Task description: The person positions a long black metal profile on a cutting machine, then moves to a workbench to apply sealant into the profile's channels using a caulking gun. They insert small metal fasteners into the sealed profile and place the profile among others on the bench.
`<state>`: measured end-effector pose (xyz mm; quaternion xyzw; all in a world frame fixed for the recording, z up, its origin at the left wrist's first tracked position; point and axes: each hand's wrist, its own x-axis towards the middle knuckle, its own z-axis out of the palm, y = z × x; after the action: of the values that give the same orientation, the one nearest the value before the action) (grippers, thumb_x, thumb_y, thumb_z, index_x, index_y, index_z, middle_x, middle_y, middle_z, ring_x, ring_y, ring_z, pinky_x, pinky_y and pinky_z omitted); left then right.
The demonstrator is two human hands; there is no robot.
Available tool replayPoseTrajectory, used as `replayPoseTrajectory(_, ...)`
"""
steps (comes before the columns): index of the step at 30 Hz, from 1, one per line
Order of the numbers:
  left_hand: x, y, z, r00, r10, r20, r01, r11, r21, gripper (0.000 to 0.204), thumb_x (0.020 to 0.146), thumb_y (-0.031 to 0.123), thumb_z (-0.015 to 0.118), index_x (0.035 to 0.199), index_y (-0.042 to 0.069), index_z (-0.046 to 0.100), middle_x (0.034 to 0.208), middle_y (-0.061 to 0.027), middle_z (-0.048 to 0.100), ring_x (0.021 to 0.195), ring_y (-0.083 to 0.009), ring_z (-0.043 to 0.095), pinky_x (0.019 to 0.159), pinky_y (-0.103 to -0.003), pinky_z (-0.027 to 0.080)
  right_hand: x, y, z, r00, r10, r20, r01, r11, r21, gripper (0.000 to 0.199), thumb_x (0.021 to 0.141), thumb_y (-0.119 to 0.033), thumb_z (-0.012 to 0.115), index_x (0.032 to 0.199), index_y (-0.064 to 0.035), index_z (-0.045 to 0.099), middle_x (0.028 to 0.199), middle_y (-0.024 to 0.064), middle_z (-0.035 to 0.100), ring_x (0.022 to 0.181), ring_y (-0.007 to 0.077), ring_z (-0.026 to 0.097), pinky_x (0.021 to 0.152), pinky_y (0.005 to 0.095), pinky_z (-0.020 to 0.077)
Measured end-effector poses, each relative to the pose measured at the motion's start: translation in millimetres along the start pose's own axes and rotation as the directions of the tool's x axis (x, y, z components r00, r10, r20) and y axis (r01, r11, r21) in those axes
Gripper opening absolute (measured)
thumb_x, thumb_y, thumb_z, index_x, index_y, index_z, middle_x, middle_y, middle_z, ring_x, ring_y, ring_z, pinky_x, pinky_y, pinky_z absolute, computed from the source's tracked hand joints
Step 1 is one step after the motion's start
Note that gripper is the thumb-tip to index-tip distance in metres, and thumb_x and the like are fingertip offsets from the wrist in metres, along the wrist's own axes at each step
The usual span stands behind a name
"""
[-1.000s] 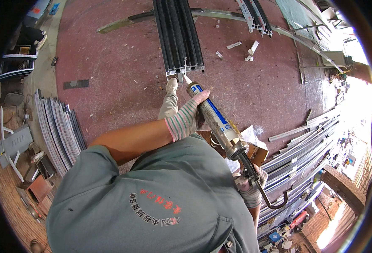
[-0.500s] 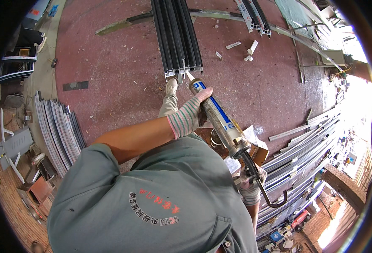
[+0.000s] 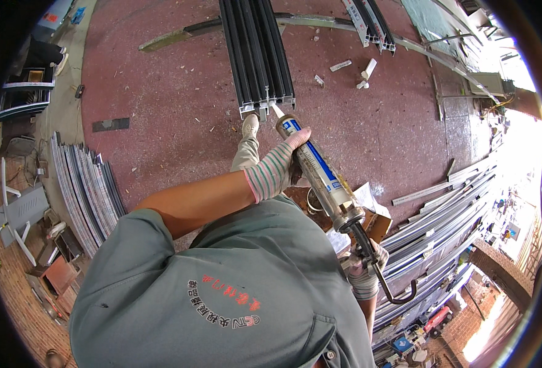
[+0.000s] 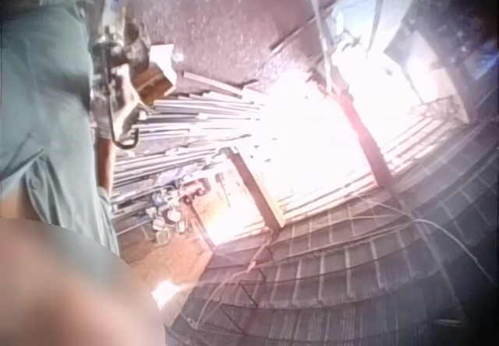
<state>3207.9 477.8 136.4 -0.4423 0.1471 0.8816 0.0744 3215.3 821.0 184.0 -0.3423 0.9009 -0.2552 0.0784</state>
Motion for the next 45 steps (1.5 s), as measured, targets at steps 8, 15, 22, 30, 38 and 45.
replayPoseTrajectory(8,1.2,-3.8,0.9,0.998,0.018,0.063,-0.013,0.996,-0.087,0.056,0.09,0.024,0.078,0.128,0.021,0.037,0.102,-0.0057,0.052,0.089,-0.0235,0.063,0.079,-0.055,0.062,29.2,-41.0,-13.6,0.983,0.167,0.072,-0.177,0.972,0.152,0.033,0.074,-0.033,0.074,0.079,-0.0068,0.055,0.06,0.007,0.043,0.05,0.0237,0.046,0.05,0.0342,0.0368)
replayPoseTrajectory(15,-0.5,-9.6,14.0,0.994,-0.026,0.107,0.009,0.988,0.154,0.069,0.082,0.063,0.074,0.117,0.007,0.055,0.106,-0.0123,0.066,0.093,-0.0277,0.072,0.084,-0.057,0.06,26.1,-47.7,-23.8,0.957,0.276,0.085,-0.286,0.944,0.164,0.046,0.078,-0.049,0.07,0.087,-0.0041,0.06,0.066,0.0076,0.054,0.056,0.0234,0.055,0.054,0.0352,0.0416)
replayPoseTrajectory(22,-0.3,-2.1,20.8,0.998,-0.057,0.024,0.056,0.998,0.04,0.092,0.085,0.033,0.078,0.14,0.037,0.004,0.109,-0.0111,0.061,0.09,-0.0254,0.07,0.078,-0.062,0.06,25.9,-42.0,-11.0,0.963,0.264,0.045,-0.267,0.938,0.221,0.065,0.088,-0.063,0.058,0.107,-0.001,0.065,0.084,0.0141,0.062,0.066,0.0306,0.061,0.06,0.0391,0.0459)
replayPoseTrajectory(30,5.9,-1.0,17.9,0.994,-0.096,-0.05,0.094,0.995,-0.041,0.125,0.085,0.015,0.083,0.152,0.057,-0.014,0.111,-0.0095,0.059,0.09,-0.0239,0.068,0.073,-0.063,0.06,8.7,-17.1,3.6,0.984,0.179,-0.022,-0.174,0.972,0.16,0.066,0.09,-0.063,0.057,0.105,0.0012,0.062,0.078,0.0131,0.06,0.062,0.0319,0.058,0.06,0.039,0.0449)
replayPoseTrajectory(38,14.1,-5.2,14.0,0.995,-0.104,0.008,0.104,0.993,0.047,0.09,0.085,0.033,0.078,0.138,0.04,0.007,0.105,-0.0098,0.062,0.088,-0.0237,0.07,0.072,-0.058,0.062,19.8,-29.0,-3.2,0.964,0.265,0.011,-0.258,0.931,0.259,0.066,0.086,-0.067,0.063,0.081,-0.0021,0.054,0.065,0.0064,0.046,0.054,0.0216,0.045,0.052,0.0336,0.037)
replayPoseTrajectory(45,12.2,-13.7,15.5,0.999,0.012,0.048,-0.023,0.971,0.237,0.071,0.082,0.066,0.072,0.114,0.005,0.055,0.096,-0.0123,0.067,0.083,-0.0256,0.073,0.066,-0.046,0.064,20.1,-29.8,-0.7,0.95,0.312,-0.005,-0.293,0.898,0.329,0.06,0.085,-0.06,0.067,0.076,-0.0038,0.048,0.062,0.0027,0.042,0.054,0.0151,0.042,0.05,0.0315,0.034)
